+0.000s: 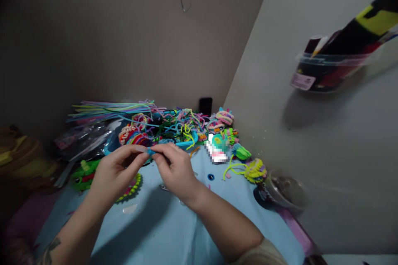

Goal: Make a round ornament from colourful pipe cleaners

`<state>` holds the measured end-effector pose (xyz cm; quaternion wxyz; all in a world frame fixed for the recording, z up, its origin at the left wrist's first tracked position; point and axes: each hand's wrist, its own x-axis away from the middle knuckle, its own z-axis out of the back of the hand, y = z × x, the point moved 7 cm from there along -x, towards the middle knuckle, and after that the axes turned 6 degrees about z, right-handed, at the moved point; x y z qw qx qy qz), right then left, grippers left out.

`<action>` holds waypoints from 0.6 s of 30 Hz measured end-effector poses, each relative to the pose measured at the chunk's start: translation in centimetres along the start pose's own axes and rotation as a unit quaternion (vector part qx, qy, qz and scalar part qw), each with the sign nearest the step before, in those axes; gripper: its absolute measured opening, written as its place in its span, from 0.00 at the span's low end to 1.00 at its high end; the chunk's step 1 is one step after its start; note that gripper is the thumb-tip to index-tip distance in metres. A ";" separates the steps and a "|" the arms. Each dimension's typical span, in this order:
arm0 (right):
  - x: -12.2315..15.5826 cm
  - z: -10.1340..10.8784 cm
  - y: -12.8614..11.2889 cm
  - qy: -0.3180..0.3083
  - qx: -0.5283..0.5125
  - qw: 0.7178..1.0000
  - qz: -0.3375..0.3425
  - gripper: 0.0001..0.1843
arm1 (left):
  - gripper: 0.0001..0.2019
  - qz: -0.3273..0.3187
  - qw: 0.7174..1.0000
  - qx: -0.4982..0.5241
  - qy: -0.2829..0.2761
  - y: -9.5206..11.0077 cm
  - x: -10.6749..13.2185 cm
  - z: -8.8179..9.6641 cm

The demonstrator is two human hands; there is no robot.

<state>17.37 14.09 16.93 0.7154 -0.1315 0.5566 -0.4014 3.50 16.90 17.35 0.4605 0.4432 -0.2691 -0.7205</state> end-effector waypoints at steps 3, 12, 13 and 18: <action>-0.1 0.3 -0.1 0.008 0.029 0.999 0.011 0.08 | 0.08 0.019 1.000 0.002 -0.001 -0.3 0.0 -0.3; 0.7 -0.1 0.0 0.027 0.143 0.988 0.048 0.11 | 0.13 0.169 0.972 0.159 -0.038 -1.5 0.4 -2.1; 0.8 -0.1 -0.1 0.030 0.152 0.987 0.051 0.11 | 0.13 0.175 0.969 0.168 -0.036 -1.5 0.4 -2.2; 1.2 -0.3 -0.5 0.041 0.172 0.982 0.062 0.11 | 0.12 0.179 0.968 0.177 -0.017 -1.8 0.6 -2.4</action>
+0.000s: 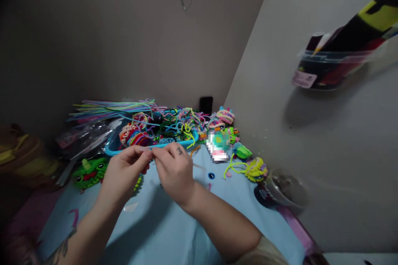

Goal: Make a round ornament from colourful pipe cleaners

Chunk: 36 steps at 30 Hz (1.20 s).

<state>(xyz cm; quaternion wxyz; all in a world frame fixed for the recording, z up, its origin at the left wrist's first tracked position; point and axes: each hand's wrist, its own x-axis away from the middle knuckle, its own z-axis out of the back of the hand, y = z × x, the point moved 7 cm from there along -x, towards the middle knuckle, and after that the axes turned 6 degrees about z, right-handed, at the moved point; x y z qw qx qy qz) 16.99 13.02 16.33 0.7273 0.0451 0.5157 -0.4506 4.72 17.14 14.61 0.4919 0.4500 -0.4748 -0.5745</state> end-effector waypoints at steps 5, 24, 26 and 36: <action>-0.3 -0.2 0.0 -0.001 -0.039 0.999 -0.016 0.09 | 0.12 -0.022 1.000 -0.004 0.004 0.1 -0.2 0.2; -1.6 0.3 1.8 -0.034 -0.126 0.987 -0.089 0.08 | 0.11 -0.086 0.992 -0.091 -0.016 0.2 -0.7 0.6; -1.6 0.4 1.7 -0.032 -0.109 0.991 -0.074 0.08 | 0.10 -0.074 0.993 -0.089 -0.021 0.3 -0.7 0.5; -0.9 0.1 1.2 -0.031 -0.011 0.999 -0.001 0.11 | 0.09 -0.046 0.998 -0.052 -0.008 0.4 -0.5 0.5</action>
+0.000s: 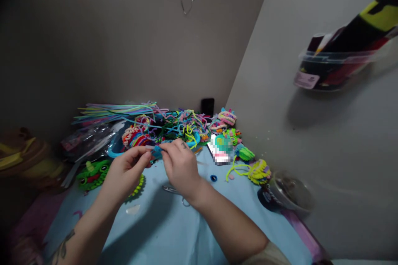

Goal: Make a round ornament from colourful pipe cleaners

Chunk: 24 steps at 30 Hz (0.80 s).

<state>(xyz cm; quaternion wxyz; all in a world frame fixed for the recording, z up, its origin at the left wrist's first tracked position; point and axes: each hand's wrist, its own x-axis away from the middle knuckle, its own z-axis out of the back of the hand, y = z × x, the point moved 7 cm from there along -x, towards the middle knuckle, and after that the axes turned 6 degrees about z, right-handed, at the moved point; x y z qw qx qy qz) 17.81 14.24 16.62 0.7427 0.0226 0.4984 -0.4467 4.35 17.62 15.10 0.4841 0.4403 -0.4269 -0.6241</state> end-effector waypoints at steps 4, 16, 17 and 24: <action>0.5 -0.2 -0.8 0.020 0.078 0.996 0.035 0.10 | 0.10 0.001 0.999 0.014 0.030 -0.1 0.3 -0.3; 0.4 -0.3 -0.7 0.035 -0.060 0.998 -0.009 0.08 | 0.09 -0.039 0.997 -0.024 0.062 0.2 0.5 0.4; 0.3 -0.2 -0.7 0.032 -0.075 0.997 -0.018 0.08 | 0.09 -0.047 0.997 -0.030 0.060 0.3 0.6 0.4; 0.0 -0.5 -0.7 -0.011 -0.104 0.994 -0.028 0.09 | 0.08 -0.105 0.991 -0.073 0.041 0.8 1.0 0.2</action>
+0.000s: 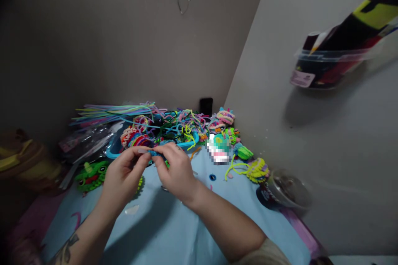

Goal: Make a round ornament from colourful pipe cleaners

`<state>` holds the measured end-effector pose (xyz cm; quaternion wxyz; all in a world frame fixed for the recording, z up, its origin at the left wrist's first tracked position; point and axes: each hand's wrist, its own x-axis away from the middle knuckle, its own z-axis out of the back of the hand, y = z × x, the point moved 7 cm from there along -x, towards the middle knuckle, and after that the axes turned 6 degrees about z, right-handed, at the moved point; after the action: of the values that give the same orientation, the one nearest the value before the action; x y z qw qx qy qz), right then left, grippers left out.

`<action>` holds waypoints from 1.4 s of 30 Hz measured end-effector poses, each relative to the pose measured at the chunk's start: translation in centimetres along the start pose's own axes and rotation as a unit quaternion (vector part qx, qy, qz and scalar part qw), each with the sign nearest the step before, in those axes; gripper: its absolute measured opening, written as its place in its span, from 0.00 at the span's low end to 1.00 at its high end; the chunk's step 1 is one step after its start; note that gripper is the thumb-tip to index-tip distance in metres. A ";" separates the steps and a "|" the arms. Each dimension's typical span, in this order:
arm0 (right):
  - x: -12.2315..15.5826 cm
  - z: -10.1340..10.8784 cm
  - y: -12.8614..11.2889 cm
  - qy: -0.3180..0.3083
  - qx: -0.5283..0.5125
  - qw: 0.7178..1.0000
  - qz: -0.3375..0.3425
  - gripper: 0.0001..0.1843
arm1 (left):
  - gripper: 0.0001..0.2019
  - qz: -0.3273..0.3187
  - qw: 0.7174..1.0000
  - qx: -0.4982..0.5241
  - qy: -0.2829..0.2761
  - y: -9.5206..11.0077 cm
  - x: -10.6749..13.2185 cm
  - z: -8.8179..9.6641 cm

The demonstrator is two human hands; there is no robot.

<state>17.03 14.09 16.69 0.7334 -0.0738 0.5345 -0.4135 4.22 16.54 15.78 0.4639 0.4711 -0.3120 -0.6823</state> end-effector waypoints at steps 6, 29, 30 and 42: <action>-0.7 1.3 -0.1 -0.028 0.016 0.999 0.010 0.08 | 0.08 0.003 1.000 -0.005 0.019 -0.1 -0.4 0.8; -0.7 2.0 0.8 -0.017 -0.002 0.997 -0.077 0.05 | 0.09 0.050 0.998 0.042 -0.026 0.3 -0.3 0.1; -0.7 2.0 0.7 -0.014 0.002 0.997 -0.071 0.05 | 0.09 0.051 0.997 0.043 -0.028 0.4 -0.2 0.0; -0.3 1.8 0.2 0.015 0.048 0.999 0.003 0.03 | 0.10 0.087 0.992 0.084 -0.031 -0.1 -0.3 -0.5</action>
<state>18.63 13.82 17.59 0.7289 -0.0309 0.5256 -0.4376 4.64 16.82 15.65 0.4703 0.4585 -0.4219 -0.6250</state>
